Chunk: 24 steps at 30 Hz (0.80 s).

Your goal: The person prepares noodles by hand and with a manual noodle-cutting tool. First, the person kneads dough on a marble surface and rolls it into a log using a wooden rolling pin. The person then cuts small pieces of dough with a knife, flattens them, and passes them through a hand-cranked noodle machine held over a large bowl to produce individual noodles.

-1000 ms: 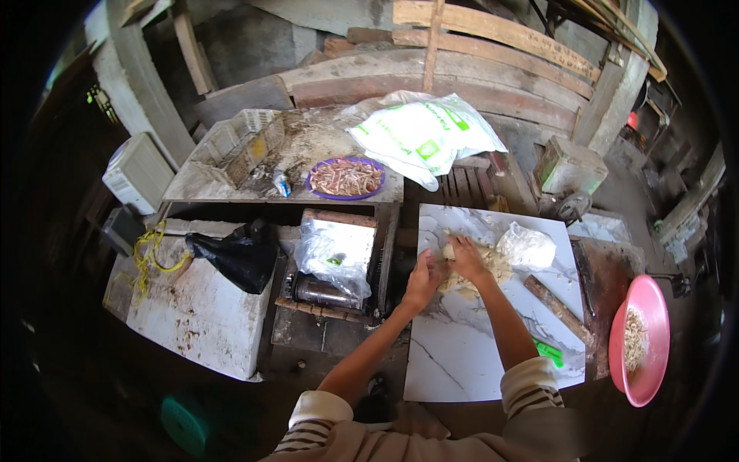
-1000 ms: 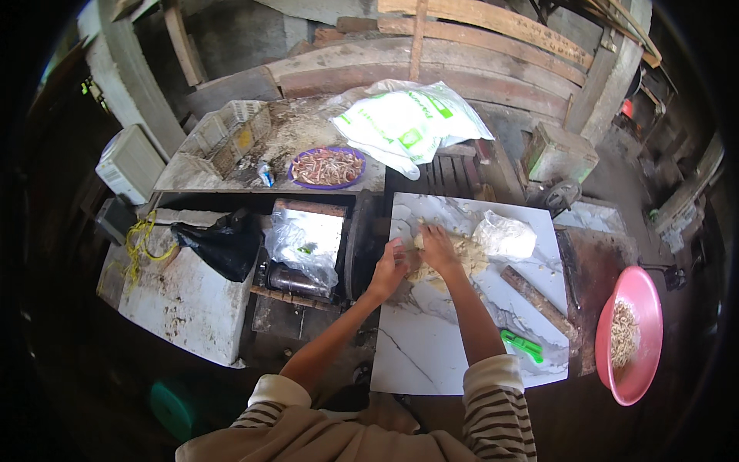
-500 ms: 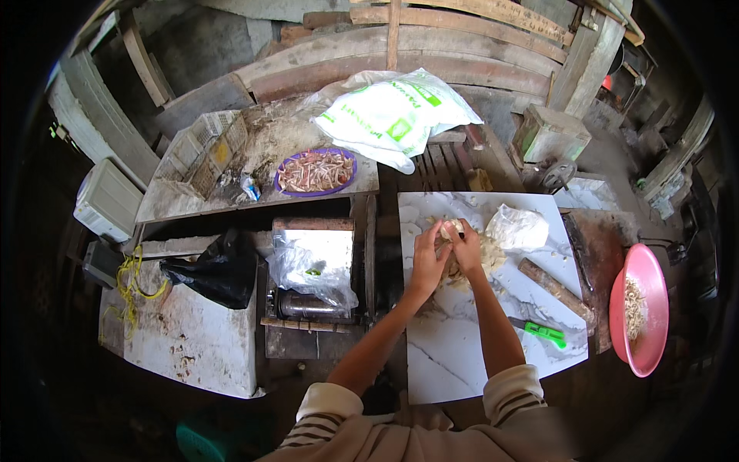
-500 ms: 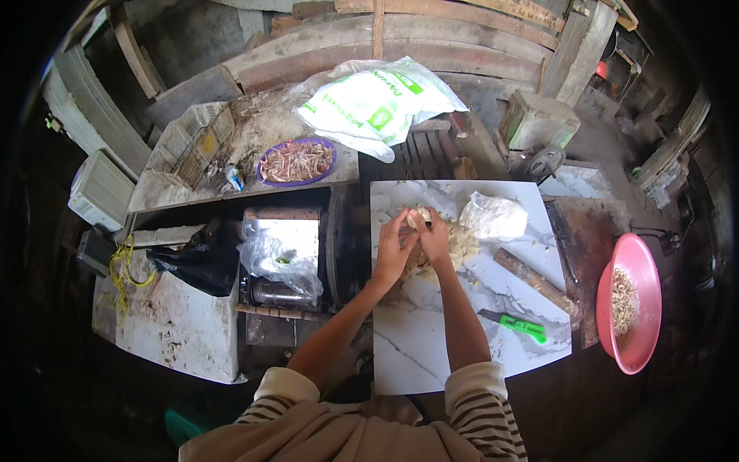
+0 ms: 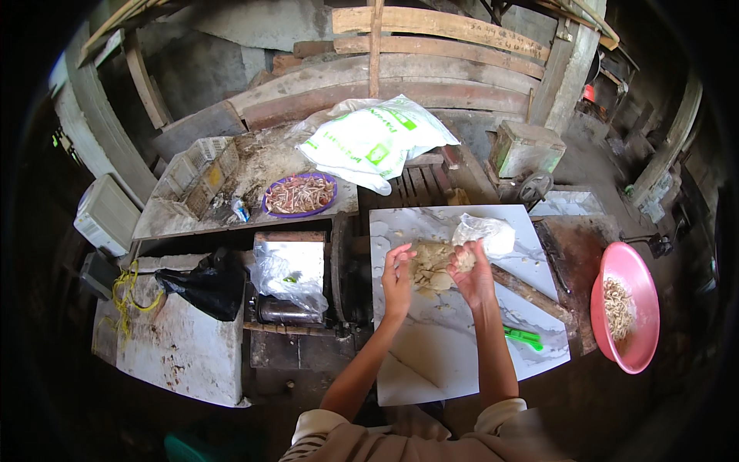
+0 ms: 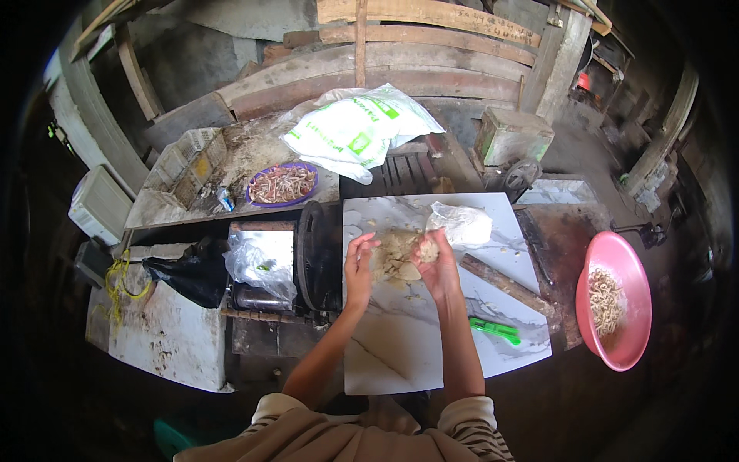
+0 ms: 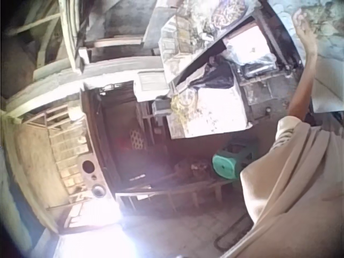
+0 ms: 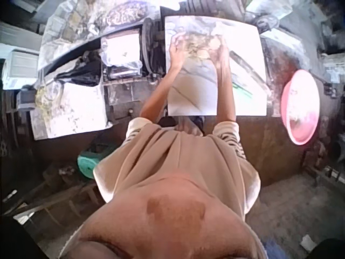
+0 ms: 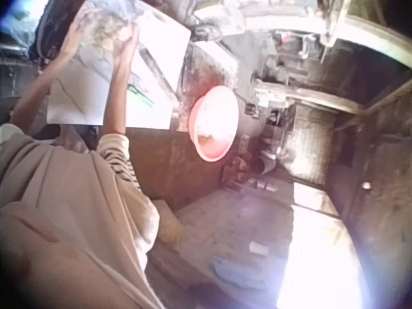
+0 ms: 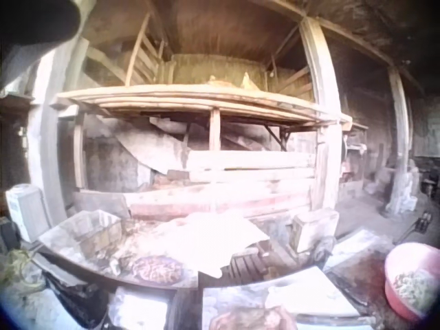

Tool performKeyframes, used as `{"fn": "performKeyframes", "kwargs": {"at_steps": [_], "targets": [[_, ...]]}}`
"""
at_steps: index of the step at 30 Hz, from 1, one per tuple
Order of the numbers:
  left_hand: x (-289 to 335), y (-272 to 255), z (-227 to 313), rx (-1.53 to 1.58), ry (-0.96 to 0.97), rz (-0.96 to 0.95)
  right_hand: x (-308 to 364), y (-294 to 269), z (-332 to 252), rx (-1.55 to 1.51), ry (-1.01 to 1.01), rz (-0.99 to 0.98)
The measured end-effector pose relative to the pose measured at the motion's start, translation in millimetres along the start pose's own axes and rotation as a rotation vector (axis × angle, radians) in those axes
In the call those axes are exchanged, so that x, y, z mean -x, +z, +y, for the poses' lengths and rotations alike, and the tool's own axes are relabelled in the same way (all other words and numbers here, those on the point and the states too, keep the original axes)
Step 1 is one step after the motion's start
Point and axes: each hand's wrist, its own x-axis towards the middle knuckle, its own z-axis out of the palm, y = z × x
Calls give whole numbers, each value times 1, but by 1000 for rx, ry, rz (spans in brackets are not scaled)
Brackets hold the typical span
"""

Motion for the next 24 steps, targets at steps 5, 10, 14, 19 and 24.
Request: {"fn": "performKeyframes", "kwargs": {"at_steps": [5,10,14,19,24], "targets": [[34,21,-6,47,28,72,24,-16,-28,-158,-22,-43],[69,66,-2,155,-9,105,66,-38,-48,-230,-71,-78],[98,124,10,412,-159,3,100,-60,-63,-237,108,-129],[150,169,13,532,-217,-27,128,-90,-61,173,-34,-217],[182,186,25,531,-222,20,134,-95,-60,931,-732,-16]]}}
